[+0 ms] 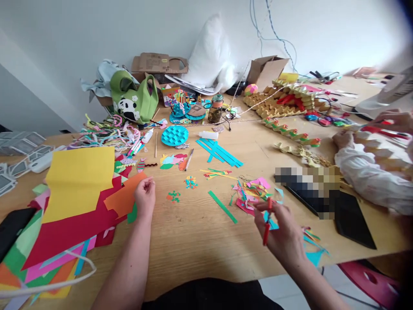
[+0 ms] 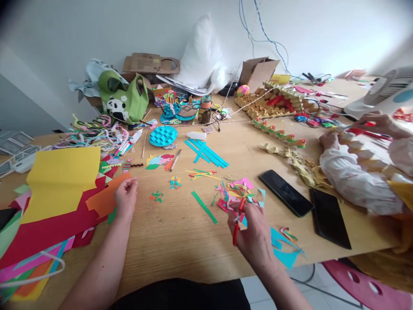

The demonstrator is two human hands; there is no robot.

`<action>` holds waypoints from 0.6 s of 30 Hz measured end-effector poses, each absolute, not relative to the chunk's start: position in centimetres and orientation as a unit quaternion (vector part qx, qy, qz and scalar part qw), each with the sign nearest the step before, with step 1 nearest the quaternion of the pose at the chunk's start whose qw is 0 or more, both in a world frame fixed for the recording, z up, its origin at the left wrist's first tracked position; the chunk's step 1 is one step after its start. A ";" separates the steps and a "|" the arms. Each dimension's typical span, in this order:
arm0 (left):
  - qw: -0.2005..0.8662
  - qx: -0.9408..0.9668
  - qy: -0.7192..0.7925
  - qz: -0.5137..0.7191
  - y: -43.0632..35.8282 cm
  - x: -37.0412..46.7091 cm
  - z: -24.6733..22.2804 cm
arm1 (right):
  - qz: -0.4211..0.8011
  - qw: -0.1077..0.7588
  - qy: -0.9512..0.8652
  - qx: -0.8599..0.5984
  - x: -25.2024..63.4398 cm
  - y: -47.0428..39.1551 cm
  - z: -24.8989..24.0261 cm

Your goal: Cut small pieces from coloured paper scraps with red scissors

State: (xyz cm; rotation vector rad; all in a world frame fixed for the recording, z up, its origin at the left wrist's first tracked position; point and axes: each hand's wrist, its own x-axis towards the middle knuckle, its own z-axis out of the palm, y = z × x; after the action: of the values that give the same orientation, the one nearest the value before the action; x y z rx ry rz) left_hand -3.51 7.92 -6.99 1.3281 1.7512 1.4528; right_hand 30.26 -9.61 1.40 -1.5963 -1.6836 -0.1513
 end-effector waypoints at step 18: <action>0.278 0.453 0.629 0.568 8.0 -3.7 -7.2 | -0.067 0.280 -0.715 -0.637 28.5 -14.0 -1.7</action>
State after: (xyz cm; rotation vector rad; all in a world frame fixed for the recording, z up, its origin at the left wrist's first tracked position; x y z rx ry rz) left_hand -3.75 7.97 -7.21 1.2148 1.6873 1.5236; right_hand 28.51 -13.96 -1.68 -1.7080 -1.9165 -0.1805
